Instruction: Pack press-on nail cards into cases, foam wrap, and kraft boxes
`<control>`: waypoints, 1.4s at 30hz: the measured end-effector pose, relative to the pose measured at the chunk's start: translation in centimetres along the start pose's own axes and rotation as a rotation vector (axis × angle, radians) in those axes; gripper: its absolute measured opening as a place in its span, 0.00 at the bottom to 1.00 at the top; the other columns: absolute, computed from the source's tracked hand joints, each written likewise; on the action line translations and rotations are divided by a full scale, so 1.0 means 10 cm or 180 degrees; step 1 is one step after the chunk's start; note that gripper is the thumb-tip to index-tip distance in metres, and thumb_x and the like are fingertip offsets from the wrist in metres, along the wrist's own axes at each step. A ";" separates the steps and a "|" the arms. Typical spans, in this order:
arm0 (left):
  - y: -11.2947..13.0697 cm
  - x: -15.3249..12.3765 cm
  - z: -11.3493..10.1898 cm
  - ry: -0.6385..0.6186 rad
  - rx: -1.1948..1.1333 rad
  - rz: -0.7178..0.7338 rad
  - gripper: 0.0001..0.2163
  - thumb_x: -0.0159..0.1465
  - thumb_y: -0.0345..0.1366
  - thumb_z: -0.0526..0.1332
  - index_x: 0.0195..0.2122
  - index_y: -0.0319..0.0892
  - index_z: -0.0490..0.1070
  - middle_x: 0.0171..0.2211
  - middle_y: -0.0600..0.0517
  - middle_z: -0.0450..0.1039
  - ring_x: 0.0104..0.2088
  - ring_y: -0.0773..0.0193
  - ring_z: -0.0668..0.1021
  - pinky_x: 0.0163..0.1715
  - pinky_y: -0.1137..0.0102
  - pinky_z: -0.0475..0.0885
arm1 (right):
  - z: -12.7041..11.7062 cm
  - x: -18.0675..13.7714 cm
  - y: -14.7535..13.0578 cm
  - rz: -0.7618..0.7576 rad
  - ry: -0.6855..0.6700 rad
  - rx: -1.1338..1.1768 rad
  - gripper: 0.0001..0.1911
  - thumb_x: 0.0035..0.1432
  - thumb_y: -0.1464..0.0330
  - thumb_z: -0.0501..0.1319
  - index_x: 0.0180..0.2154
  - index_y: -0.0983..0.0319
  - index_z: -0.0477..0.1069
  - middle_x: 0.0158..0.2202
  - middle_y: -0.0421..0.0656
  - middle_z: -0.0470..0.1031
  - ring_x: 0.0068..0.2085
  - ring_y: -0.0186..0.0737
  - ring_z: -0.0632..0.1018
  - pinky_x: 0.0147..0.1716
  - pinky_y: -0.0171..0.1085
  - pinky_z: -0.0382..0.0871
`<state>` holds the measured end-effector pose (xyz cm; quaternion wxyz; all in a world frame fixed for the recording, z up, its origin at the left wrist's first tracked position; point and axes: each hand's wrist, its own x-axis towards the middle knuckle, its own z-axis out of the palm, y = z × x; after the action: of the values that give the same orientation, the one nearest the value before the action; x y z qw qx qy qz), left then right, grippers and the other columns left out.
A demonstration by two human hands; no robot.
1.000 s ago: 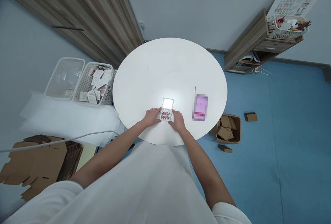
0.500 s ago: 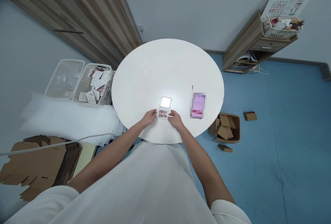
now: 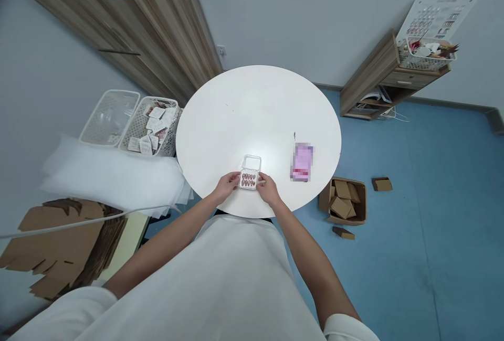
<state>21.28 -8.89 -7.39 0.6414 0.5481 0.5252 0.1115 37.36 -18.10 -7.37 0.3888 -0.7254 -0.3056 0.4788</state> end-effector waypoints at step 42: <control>0.45 -0.23 -0.45 -0.1060 -0.1834 -0.0346 0.15 0.49 0.35 0.67 0.37 0.40 0.68 0.31 0.51 0.71 0.31 0.70 0.74 0.36 0.70 0.69 | 0.13 -0.31 -0.67 -0.0082 -0.0138 0.2524 0.15 0.43 0.63 0.65 0.37 0.56 0.71 0.43 0.41 0.72 0.42 0.38 0.73 0.38 0.41 0.71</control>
<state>18.66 -6.24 -1.73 0.8519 0.3261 0.3886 0.1300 34.60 -16.89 -0.50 0.6382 -0.5049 -0.1143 0.5698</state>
